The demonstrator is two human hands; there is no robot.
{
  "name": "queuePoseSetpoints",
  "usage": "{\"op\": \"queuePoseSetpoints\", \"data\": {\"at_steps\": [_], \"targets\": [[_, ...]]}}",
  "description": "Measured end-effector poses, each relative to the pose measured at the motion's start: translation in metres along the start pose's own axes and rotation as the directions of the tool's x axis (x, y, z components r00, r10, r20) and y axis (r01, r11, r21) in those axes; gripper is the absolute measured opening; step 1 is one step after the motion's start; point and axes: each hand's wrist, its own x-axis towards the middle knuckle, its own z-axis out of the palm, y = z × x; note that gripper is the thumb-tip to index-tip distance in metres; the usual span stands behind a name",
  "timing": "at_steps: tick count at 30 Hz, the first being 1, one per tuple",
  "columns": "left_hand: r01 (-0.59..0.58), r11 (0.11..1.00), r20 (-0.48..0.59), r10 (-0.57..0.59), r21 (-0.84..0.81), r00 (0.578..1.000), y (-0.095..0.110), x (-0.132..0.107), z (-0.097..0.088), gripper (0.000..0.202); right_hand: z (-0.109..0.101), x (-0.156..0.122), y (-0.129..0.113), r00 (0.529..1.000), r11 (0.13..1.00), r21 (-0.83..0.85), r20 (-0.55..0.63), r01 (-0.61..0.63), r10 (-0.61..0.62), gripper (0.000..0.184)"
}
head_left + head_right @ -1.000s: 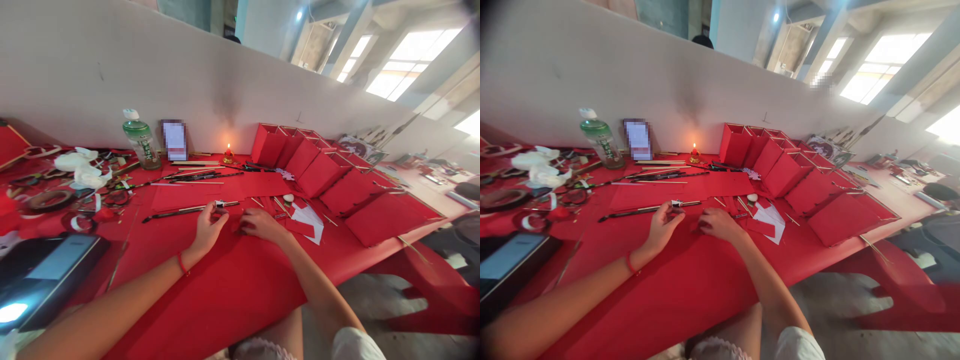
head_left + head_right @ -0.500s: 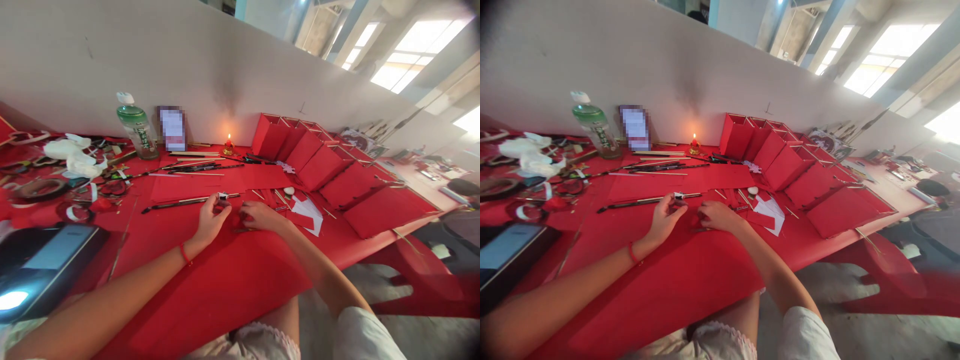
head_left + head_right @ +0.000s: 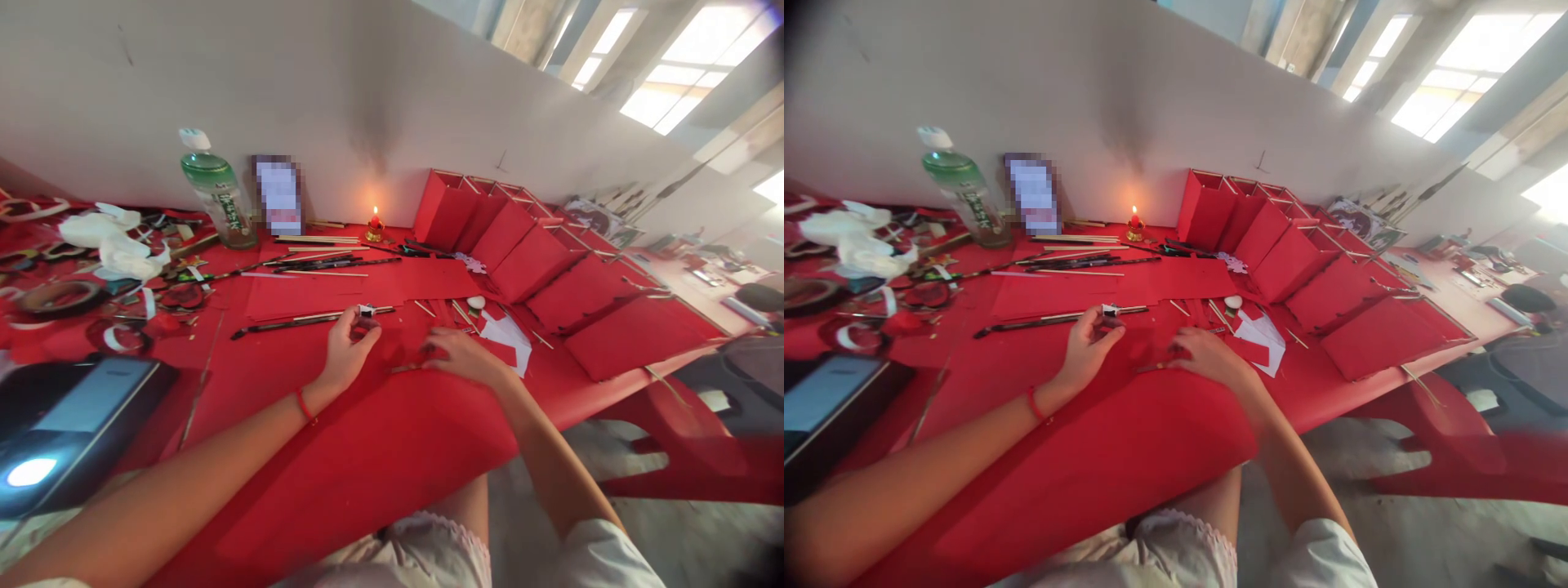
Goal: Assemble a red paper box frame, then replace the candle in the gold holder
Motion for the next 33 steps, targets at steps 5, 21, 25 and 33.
{"op": "queuePoseSetpoints", "data": {"at_steps": [5,21,25,33], "targets": [[0.020,0.999,-0.001,-0.020,-0.034,1.000,-0.002,0.000,0.001,0.027,0.028,-0.038,0.008,0.984,0.999,0.017,-0.174,-0.042,0.044,0.019],[0.032,0.999,-0.019,-0.033,-0.040,0.999,0.002,0.002,0.002,0.028,0.044,-0.038,0.012,0.955,0.982,-0.098,-0.268,-0.161,0.130,0.036],[0.040,0.999,-0.003,-0.040,-0.037,0.999,0.003,0.002,0.002,0.026,0.040,-0.027,0.014,0.932,0.956,-0.154,-0.306,-0.251,0.195,0.033],[0.024,0.998,-0.003,-0.025,-0.059,1.000,-0.001,0.002,0.001,0.026,0.047,-0.033,0.013,0.937,0.984,-0.026,-0.310,-0.177,0.160,0.032]]}}
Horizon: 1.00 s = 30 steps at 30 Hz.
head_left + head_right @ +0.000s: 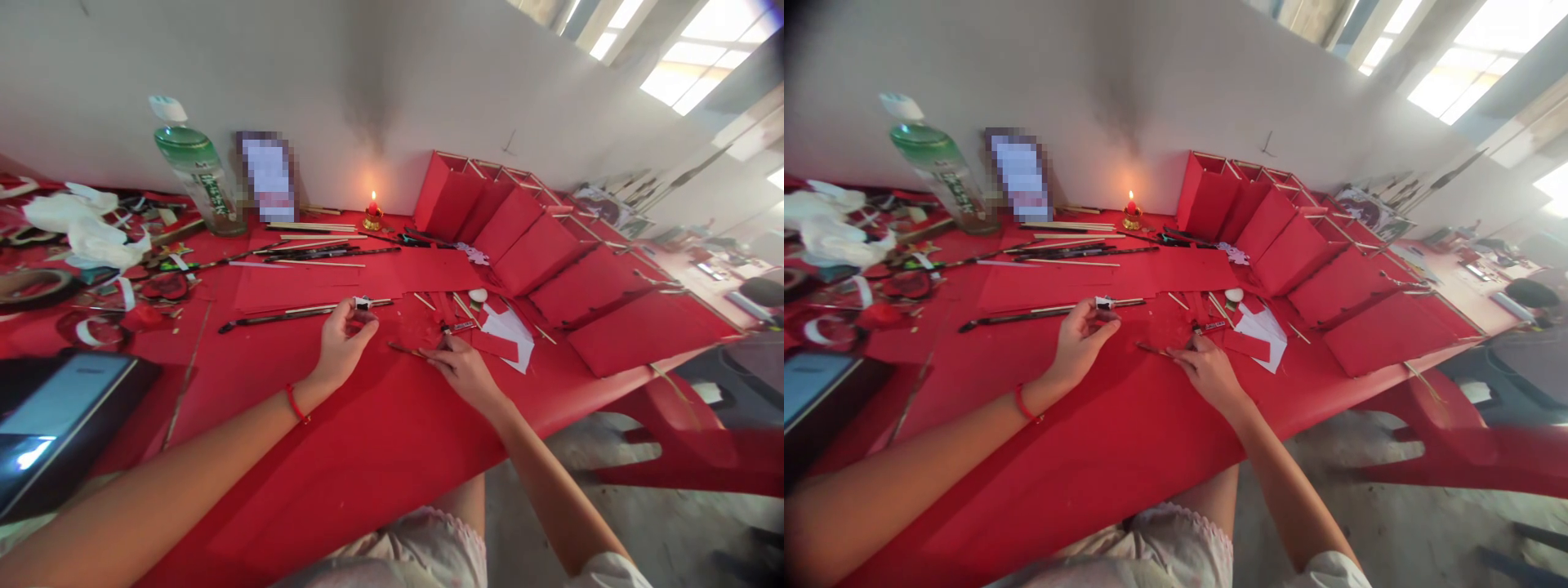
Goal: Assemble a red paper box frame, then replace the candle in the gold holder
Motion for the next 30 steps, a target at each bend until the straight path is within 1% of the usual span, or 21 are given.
{"op": "queuePoseSetpoints", "data": {"at_steps": [2,4,5,6,7,10,11,12,13,15,16,17,18,20,21,22,24,26,27,28,30], "targets": [[0.001,1.000,0.000,-0.001,-0.002,1.000,-0.001,0.000,0.000,0.026,-0.003,0.001,0.002,0.996,0.993,-0.069,-0.023,-0.093,0.092,0.031],[0.004,1.000,-0.014,-0.004,0.002,1.000,-0.001,0.000,0.000,0.028,-0.007,0.004,0.002,0.977,0.969,-0.136,-0.072,-0.208,0.200,0.031],[0.008,1.000,-0.019,-0.008,0.007,1.000,-0.002,0.000,-0.001,0.028,-0.007,0.005,0.001,0.968,0.959,-0.145,-0.098,-0.243,0.230,0.031],[0.013,1.000,-0.023,-0.013,0.011,1.000,-0.002,0.000,-0.001,0.028,-0.007,0.005,-0.001,0.966,0.960,-0.130,-0.112,-0.247,0.233,0.031],[0.019,1.000,-0.022,-0.019,0.012,1.000,-0.002,0.000,-0.001,0.028,-0.005,0.004,-0.004,0.971,0.970,-0.096,-0.110,-0.222,0.211,0.031],[0.023,1.000,-0.015,-0.023,0.004,1.000,-0.003,0.001,-0.001,0.027,0.004,-0.002,-0.012,0.995,0.997,0.001,-0.062,-0.082,0.082,0.029],[0.021,1.000,-0.015,-0.021,0.005,1.000,-0.003,0.001,-0.001,0.027,0.007,-0.004,-0.014,0.996,0.998,-0.002,-0.056,-0.067,0.067,0.027],[0.019,1.000,-0.014,-0.019,0.008,1.000,-0.003,0.001,-0.001,0.026,0.009,-0.005,-0.014,0.994,0.996,-0.027,-0.069,-0.084,0.082,0.026],[0.017,1.000,-0.011,-0.017,0.015,1.000,-0.003,0.001,-0.002,0.026,0.009,-0.006,-0.012,0.988,0.990,-0.062,-0.100,-0.127,0.120,0.026],[0.018,0.999,-0.008,-0.018,0.028,1.000,-0.003,0.001,-0.002,0.025,0.007,-0.008,-0.008,0.960,0.967,-0.105,-0.185,-0.231,0.209,0.027],[0.019,0.999,-0.007,-0.019,0.032,1.000,-0.002,0.001,-0.002,0.026,0.004,-0.008,-0.005,0.947,0.961,-0.093,-0.219,-0.259,0.234,0.028],[0.020,0.999,-0.009,-0.020,0.033,1.000,-0.002,0.000,-0.002,0.026,0.002,-0.010,-0.003,0.942,0.965,-0.056,-0.237,-0.256,0.237,0.028],[0.021,0.999,-0.010,-0.021,0.034,1.000,-0.002,0.000,-0.002,0.027,0.000,-0.012,-0.001,0.947,0.974,0.002,-0.233,-0.228,0.222,0.028],[0.020,0.999,-0.009,-0.020,0.036,1.000,-0.001,0.001,-0.002,0.027,-0.001,-0.016,0.003,0.966,0.977,0.141,-0.179,-0.162,0.186,0.024],[0.018,0.999,-0.006,-0.018,0.037,1.000,-0.001,0.001,-0.002,0.027,-0.002,-0.018,0.005,0.971,0.968,0.192,-0.149,-0.159,0.189,0.021],[0.015,0.999,-0.003,-0.015,0.038,1.000,-0.001,0.001,-0.002,0.026,-0.003,-0.019,0.009,0.967,0.959,0.212,-0.132,-0.187,0.217,0.018],[0.010,0.999,0.001,-0.010,0.038,1.000,-0.002,0.002,-0.001,0.026,-0.005,-0.019,0.016,0.930,0.938,0.179,-0.166,-0.297,0.327,0.014],[0.003,0.999,0.002,-0.003,0.038,1.000,-0.001,0.001,-0.001,0.026,-0.009,-0.017,0.023,0.883,0.917,0.139,-0.249,-0.374,0.398,0.013],[-0.005,0.999,0.002,0.005,0.042,1.000,0.001,0.000,0.000,0.025,-0.010,-0.015,0.025,0.876,0.919,0.143,-0.278,-0.369,0.395,0.013],[-0.023,0.998,0.006,0.023,0.050,1.000,0.004,-0.002,-0.001,0.025,-0.010,-0.014,0.026,0.882,0.928,0.163,-0.292,-0.335,0.370,0.014],[-0.104,0.993,-0.004,0.105,0.054,0.995,0.015,-0.007,-0.002,0.023,-0.009,-0.012,0.023,0.910,0.949,0.211,-0.297,-0.234,0.290,0.016]]}}
